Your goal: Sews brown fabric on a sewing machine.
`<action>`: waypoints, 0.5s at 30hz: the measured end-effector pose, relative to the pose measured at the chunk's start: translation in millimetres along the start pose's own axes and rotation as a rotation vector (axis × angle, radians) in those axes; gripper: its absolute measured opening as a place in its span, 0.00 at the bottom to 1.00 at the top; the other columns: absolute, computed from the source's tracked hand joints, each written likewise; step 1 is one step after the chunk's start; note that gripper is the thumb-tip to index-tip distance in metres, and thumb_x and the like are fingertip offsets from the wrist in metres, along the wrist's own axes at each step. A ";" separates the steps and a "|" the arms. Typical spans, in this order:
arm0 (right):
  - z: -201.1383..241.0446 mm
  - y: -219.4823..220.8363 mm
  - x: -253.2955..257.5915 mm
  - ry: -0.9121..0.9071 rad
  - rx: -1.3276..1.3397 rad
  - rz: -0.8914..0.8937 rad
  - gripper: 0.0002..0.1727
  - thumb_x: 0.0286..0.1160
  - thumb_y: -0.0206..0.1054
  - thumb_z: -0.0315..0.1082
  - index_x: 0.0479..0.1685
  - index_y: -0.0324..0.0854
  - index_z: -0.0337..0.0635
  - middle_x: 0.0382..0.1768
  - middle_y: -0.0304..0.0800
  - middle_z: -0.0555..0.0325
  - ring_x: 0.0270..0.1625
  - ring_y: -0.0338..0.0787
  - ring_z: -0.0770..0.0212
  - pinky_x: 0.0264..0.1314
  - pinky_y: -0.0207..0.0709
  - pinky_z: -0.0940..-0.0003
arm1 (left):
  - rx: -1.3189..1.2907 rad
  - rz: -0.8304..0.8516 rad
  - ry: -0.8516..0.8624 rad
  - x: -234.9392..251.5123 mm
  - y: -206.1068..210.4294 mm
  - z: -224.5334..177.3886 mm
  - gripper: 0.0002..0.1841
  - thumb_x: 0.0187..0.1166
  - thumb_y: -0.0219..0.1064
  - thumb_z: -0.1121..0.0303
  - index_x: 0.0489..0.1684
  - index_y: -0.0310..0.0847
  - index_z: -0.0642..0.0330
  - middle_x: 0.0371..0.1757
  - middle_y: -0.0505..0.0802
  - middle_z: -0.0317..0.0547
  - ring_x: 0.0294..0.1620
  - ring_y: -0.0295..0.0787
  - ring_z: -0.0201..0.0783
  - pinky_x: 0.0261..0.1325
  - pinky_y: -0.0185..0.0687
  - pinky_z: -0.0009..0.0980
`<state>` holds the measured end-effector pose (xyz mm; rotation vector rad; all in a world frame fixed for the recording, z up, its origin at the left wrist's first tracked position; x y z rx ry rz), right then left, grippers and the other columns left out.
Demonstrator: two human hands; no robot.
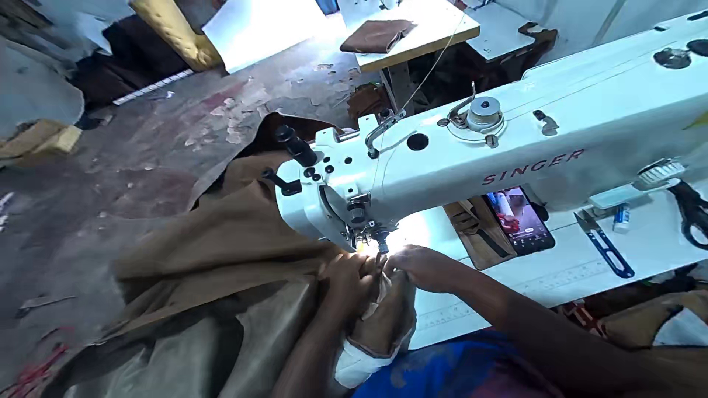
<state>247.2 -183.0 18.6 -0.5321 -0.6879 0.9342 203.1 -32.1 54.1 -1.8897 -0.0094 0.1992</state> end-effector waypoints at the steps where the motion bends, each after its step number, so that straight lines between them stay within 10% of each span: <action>1: -0.1 -0.1 1.1 0.016 0.001 0.007 0.17 0.68 0.66 0.14 0.52 0.89 0.38 0.49 0.93 0.48 0.60 0.91 0.49 0.69 0.81 0.52 | -0.010 -0.002 0.002 0.0 0.0 -0.3 0.11 0.71 0.79 0.69 0.42 0.92 0.68 0.41 0.92 0.59 0.53 0.88 0.60 0.66 0.73 0.63; 15: -3.1 9.4 4.3 -0.007 -0.219 -0.075 0.12 0.72 0.68 0.19 0.47 0.92 0.42 0.47 0.91 0.49 0.53 0.91 0.48 0.58 0.86 0.52 | -0.048 -0.023 0.001 -0.8 0.7 2.1 0.08 0.74 0.73 0.72 0.41 0.91 0.70 0.43 0.92 0.60 0.54 0.87 0.60 0.68 0.72 0.61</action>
Point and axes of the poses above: each hand's wrist, its own x-axis towards the middle knuckle, its own y-axis out of the palm, z = x × y, the point moved 5 cm from there along x, towards the middle knuckle
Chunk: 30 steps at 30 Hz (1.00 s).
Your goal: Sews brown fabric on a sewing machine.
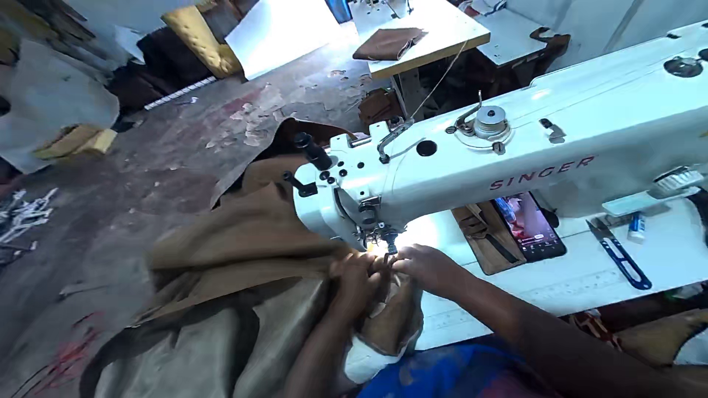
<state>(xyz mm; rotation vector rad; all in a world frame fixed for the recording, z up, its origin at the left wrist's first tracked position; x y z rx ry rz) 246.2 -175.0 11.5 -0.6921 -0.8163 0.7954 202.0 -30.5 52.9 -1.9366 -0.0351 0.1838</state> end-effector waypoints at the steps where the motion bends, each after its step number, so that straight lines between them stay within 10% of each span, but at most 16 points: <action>1: -0.4 0.0 -0.5 -0.007 -0.024 -0.011 0.11 0.72 0.69 0.20 0.46 0.92 0.43 0.47 0.90 0.49 0.52 0.90 0.48 0.57 0.86 0.52 | -0.044 -0.023 0.000 0.2 0.7 3.4 0.08 0.75 0.73 0.72 0.41 0.90 0.71 0.43 0.92 0.61 0.54 0.87 0.60 0.67 0.74 0.61; 9: -7.5 -4.3 -6.1 -0.021 -0.123 -0.107 0.08 0.68 0.72 0.23 0.38 0.93 0.47 0.39 0.88 0.54 0.45 0.90 0.51 0.46 0.86 0.52 | -0.037 -0.010 0.032 4.4 -11.8 -10.4 0.09 0.78 0.69 0.71 0.36 0.90 0.71 0.40 0.92 0.61 0.49 0.88 0.59 0.63 0.76 0.62; 15: -13.0 -10.2 -10.5 -0.013 -0.156 -0.100 0.09 0.67 0.73 0.24 0.38 0.94 0.49 0.39 0.90 0.55 0.46 0.91 0.51 0.45 0.87 0.53 | 0.241 0.246 0.048 0.4 -3.7 -26.4 0.16 0.85 0.63 0.59 0.63 0.91 0.49 0.60 0.92 0.52 0.68 0.83 0.55 0.76 0.65 0.59; 30: -10.8 -11.3 -16.6 -0.200 -0.090 0.001 0.13 0.62 0.70 0.30 0.42 0.97 0.54 0.24 0.86 0.62 0.28 0.88 0.59 0.29 0.82 0.59 | 0.428 0.125 0.073 -30.2 17.8 -29.3 0.20 0.84 0.60 0.71 0.73 0.86 0.50 0.73 0.89 0.41 0.68 0.85 0.53 0.68 0.77 0.52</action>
Point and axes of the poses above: each hand's wrist, its own x-axis towards the middle knuckle, its own y-axis out of the palm, z = x × y, the point moved 5 cm from there along x, towards the middle knuckle
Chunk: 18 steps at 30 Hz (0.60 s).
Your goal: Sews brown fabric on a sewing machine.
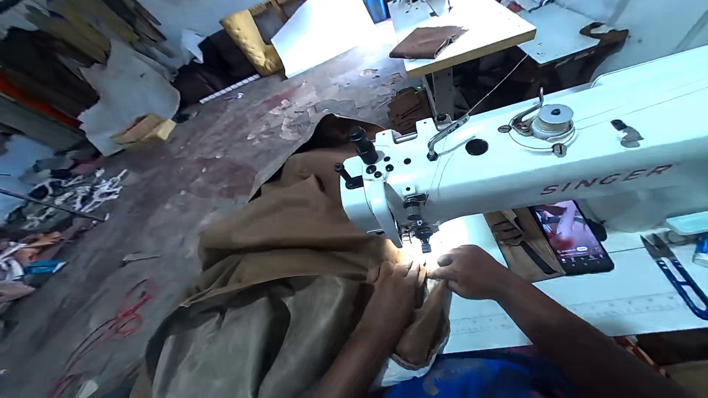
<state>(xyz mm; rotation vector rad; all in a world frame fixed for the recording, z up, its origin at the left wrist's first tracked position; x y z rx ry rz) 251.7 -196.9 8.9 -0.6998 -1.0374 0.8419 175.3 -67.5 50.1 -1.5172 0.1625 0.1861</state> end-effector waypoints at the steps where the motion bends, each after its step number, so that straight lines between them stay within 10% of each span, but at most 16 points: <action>1: 0.3 -0.7 0.5 0.000 -0.001 -0.008 0.13 0.62 0.69 0.30 0.42 0.97 0.53 0.23 0.85 0.62 0.27 0.87 0.59 0.29 0.81 0.59 | 0.009 0.006 -0.010 0.2 -0.5 -0.7 0.20 0.84 0.60 0.70 0.73 0.85 0.49 0.74 0.89 0.41 0.69 0.84 0.52 0.68 0.76 0.53; 18: -0.9 0.7 4.2 0.111 -0.046 0.015 0.10 0.62 0.70 0.28 0.36 0.96 0.49 0.27 0.89 0.59 0.32 0.90 0.56 0.32 0.84 0.55 | 0.000 0.064 -0.052 9.9 -1.0 -9.9 0.18 0.86 0.57 0.72 0.68 0.88 0.53 0.67 0.91 0.48 0.72 0.80 0.56 0.70 0.69 0.58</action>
Point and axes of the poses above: each hand's wrist, its own x-axis towards the middle knuckle, its own y-axis out of the palm, z = x × y, the point moved 5 cm from there along x, towards the middle knuckle
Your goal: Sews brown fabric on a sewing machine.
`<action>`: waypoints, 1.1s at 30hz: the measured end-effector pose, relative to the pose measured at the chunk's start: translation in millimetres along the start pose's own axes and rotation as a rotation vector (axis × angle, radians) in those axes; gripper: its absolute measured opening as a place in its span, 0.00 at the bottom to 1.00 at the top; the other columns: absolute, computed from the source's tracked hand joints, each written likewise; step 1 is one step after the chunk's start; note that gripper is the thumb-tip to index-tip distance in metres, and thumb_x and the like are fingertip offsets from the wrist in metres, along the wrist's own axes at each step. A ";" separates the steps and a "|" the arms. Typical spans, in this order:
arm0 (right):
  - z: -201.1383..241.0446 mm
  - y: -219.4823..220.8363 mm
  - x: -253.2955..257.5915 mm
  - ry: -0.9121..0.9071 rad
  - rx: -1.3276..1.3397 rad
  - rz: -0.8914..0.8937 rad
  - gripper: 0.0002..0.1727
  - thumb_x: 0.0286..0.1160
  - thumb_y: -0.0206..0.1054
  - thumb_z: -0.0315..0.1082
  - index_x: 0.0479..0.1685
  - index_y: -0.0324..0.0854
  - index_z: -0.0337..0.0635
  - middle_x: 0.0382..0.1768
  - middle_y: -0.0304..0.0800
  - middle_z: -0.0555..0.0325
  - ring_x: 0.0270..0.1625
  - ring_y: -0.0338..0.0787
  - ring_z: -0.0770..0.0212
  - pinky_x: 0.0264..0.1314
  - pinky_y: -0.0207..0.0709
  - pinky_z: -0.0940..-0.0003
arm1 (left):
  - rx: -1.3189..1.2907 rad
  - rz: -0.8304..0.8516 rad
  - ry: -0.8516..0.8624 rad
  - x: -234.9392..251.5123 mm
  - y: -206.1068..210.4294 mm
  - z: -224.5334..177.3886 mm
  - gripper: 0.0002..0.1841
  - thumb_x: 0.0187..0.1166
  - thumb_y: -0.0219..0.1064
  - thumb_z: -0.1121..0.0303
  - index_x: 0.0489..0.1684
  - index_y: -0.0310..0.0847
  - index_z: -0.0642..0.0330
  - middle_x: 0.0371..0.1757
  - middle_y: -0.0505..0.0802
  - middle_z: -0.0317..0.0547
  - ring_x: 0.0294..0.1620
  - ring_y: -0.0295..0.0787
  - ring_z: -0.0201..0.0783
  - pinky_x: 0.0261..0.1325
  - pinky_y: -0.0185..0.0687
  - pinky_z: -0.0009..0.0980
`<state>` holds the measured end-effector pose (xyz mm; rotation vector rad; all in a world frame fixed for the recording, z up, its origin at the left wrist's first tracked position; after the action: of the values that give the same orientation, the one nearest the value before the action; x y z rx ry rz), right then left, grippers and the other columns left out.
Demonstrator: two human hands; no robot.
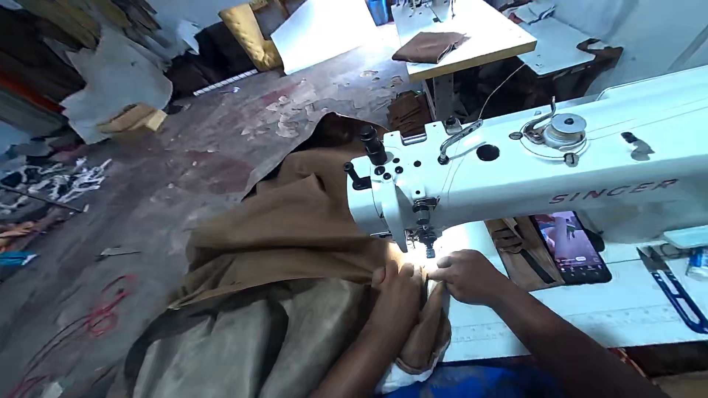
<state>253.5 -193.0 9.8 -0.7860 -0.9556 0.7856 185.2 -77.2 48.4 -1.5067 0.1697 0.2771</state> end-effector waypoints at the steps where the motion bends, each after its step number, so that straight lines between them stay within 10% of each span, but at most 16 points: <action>1: 0.0 0.0 0.5 0.007 -0.008 -0.006 0.10 0.62 0.70 0.28 0.36 0.95 0.50 0.28 0.88 0.60 0.32 0.90 0.57 0.32 0.84 0.56 | -0.009 0.018 -0.003 1.5 1.0 0.9 0.19 0.86 0.56 0.72 0.69 0.87 0.53 0.68 0.90 0.48 0.73 0.79 0.56 0.71 0.68 0.58; 9: 0.1 0.8 5.5 0.112 -0.028 0.017 0.11 0.63 0.71 0.27 0.42 0.95 0.49 0.30 0.89 0.55 0.35 0.91 0.53 0.33 0.84 0.53 | -0.121 -0.053 -0.063 12.1 -1.0 11.7 0.18 0.83 0.61 0.71 0.67 0.89 0.51 0.67 0.90 0.51 0.73 0.80 0.58 0.72 0.68 0.62; 14: 0.8 -2.4 10.1 0.136 0.043 0.101 0.13 0.69 0.69 0.27 0.48 0.94 0.49 0.52 0.92 0.55 0.51 0.92 0.51 0.46 0.86 0.50 | -0.491 -0.124 -0.232 24.2 -10.3 39.4 0.13 0.84 0.64 0.69 0.51 0.90 0.71 0.51 0.93 0.66 0.64 0.85 0.65 0.76 0.61 0.66; 19: 0.1 0.9 11.2 0.094 0.020 0.107 0.10 0.70 0.68 0.28 0.46 0.92 0.46 0.52 0.93 0.57 0.53 0.92 0.53 0.49 0.86 0.53 | -0.527 -0.117 -0.299 29.3 -14.7 44.8 0.14 0.87 0.61 0.67 0.47 0.87 0.73 0.44 0.92 0.66 0.57 0.87 0.65 0.68 0.69 0.64; 27: -2.2 1.9 16.2 0.131 0.053 0.204 0.12 0.72 0.66 0.29 0.50 0.90 0.42 0.44 0.91 0.51 0.51 0.91 0.50 0.50 0.85 0.48 | -0.280 -0.232 -0.037 0.5 -23.2 12.8 0.17 0.85 0.65 0.59 0.60 0.88 0.61 0.58 0.93 0.57 0.67 0.85 0.59 0.75 0.69 0.62; 30: -2.6 1.1 20.1 0.125 0.078 0.228 0.13 0.69 0.70 0.28 0.52 0.90 0.42 0.45 0.91 0.49 0.52 0.91 0.49 0.50 0.85 0.47 | -0.332 -0.420 0.137 -26.4 -24.9 -3.7 0.18 0.83 0.65 0.57 0.54 0.90 0.62 0.53 0.94 0.56 0.59 0.91 0.60 0.62 0.81 0.63; 33: -5.1 2.2 21.1 0.123 0.110 0.203 0.12 0.75 0.65 0.29 0.52 0.90 0.42 0.48 0.93 0.50 0.54 0.92 0.50 0.53 0.85 0.47 | -0.512 -0.077 0.108 -36.2 -16.1 -0.4 0.23 0.91 0.54 0.58 0.59 0.85 0.71 0.57 0.92 0.63 0.62 0.90 0.58 0.70 0.81 0.55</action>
<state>265.3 -175.3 14.3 -0.8341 -0.7240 0.9465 155.1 -81.0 73.9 -2.0335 0.1311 0.1841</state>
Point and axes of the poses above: each hand's wrist, its own x-axis towards the middle knuckle, its own y-axis out of the palm, z = x × y, the point moved 5 cm from there along x, towards the middle knuckle
